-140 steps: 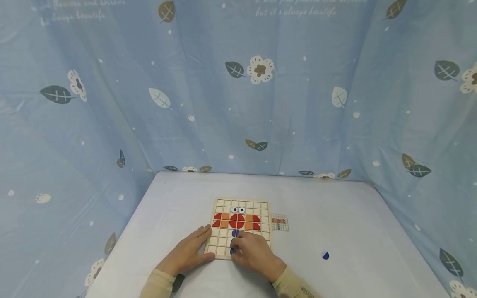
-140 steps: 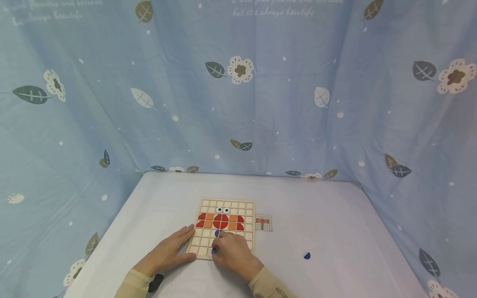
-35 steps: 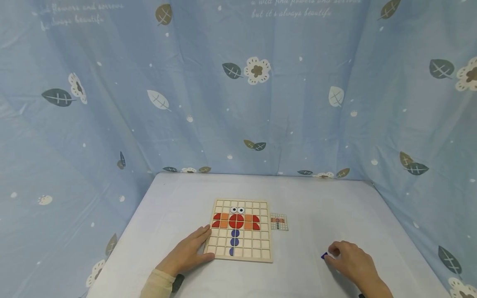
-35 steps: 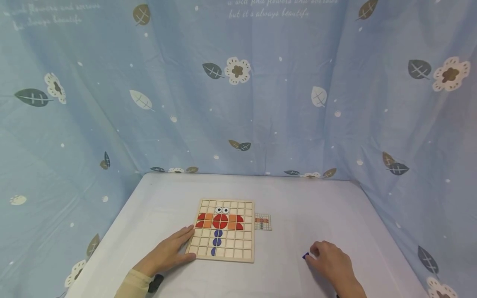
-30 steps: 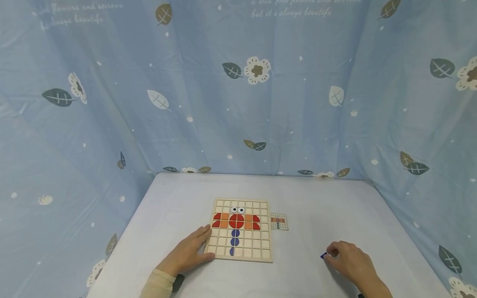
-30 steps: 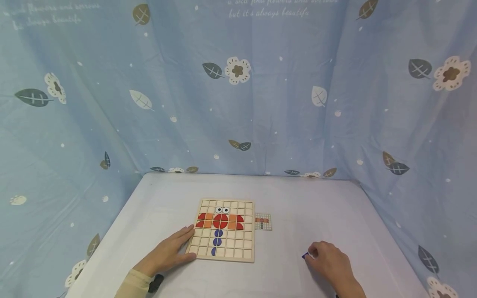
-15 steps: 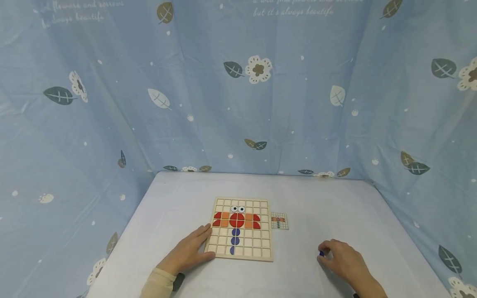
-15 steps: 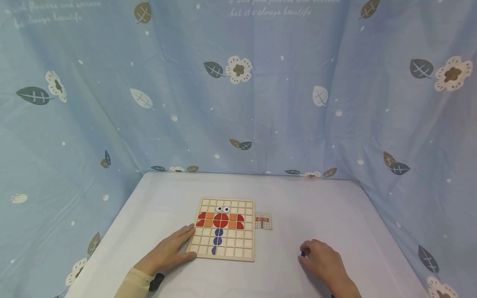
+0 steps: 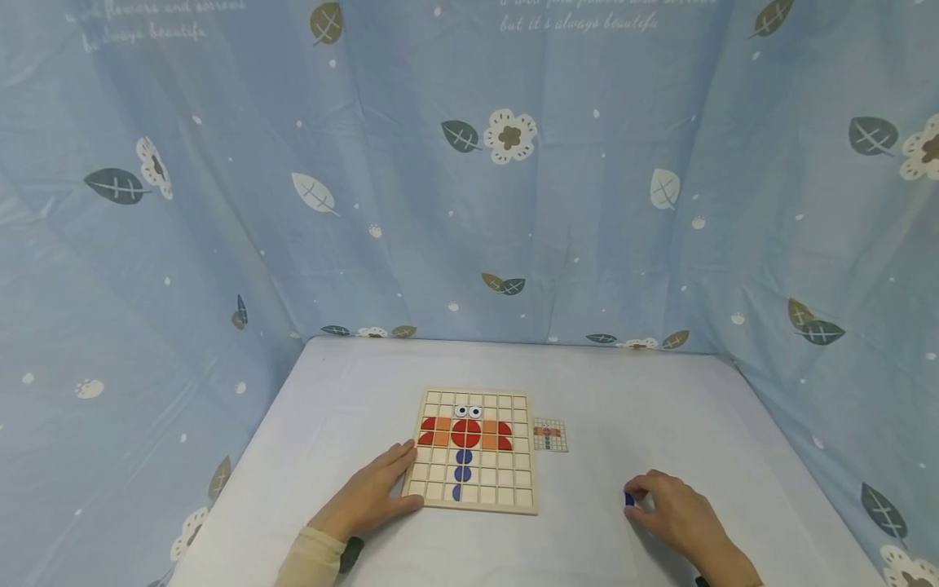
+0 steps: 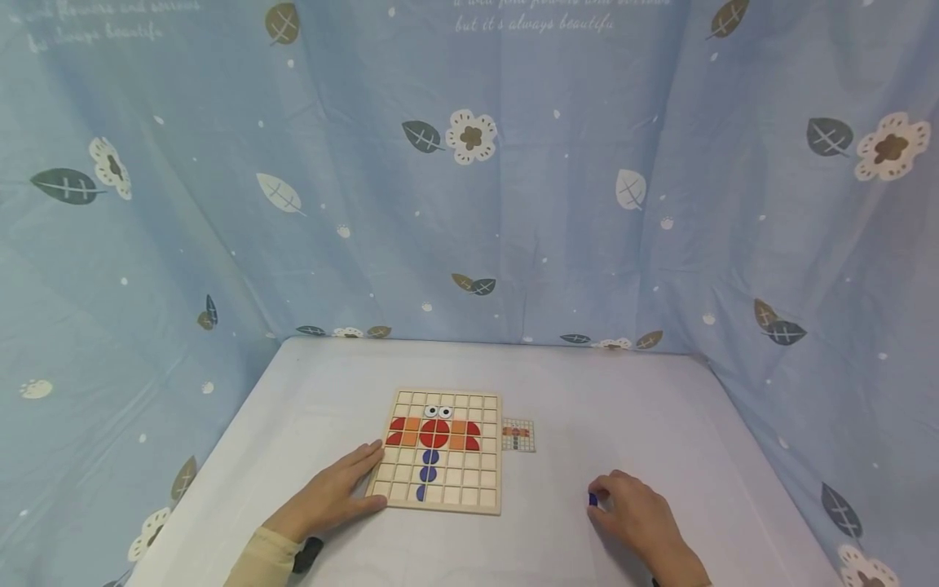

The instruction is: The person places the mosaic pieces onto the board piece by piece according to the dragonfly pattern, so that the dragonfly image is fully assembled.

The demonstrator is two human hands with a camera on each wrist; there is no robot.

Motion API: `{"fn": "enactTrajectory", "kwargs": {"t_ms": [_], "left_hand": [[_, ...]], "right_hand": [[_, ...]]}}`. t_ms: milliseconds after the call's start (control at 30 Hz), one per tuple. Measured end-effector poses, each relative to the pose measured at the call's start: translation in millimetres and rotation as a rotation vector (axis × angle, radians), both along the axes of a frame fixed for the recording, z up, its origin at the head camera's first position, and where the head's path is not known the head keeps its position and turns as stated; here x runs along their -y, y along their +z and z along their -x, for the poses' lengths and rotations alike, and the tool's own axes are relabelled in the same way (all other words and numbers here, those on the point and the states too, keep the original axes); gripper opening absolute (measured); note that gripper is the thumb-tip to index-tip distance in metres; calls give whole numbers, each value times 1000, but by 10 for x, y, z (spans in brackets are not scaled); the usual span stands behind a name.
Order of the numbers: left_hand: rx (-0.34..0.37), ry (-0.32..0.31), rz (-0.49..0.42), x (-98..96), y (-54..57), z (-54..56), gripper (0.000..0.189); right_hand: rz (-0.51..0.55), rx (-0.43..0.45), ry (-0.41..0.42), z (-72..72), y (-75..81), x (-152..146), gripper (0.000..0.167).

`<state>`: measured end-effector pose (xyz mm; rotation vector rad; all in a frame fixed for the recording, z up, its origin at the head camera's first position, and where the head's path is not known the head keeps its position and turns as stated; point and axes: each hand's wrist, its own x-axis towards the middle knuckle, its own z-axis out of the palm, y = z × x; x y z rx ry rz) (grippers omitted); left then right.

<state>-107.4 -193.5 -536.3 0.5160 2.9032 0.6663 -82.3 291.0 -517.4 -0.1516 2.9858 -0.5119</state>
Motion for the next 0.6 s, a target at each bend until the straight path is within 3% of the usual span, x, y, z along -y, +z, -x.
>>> {"fn": "enactTrajectory", "kwargs": {"t_ms": [333, 600], "left_hand": [[-1, -3, -18, -1, 13, -14, 88], [-2, 1, -9, 0, 4, -6, 89]], "right_hand": [[-12, 0, -6, 40, -13, 75, 23], [11, -67, 6, 89, -2, 192, 24]]}}
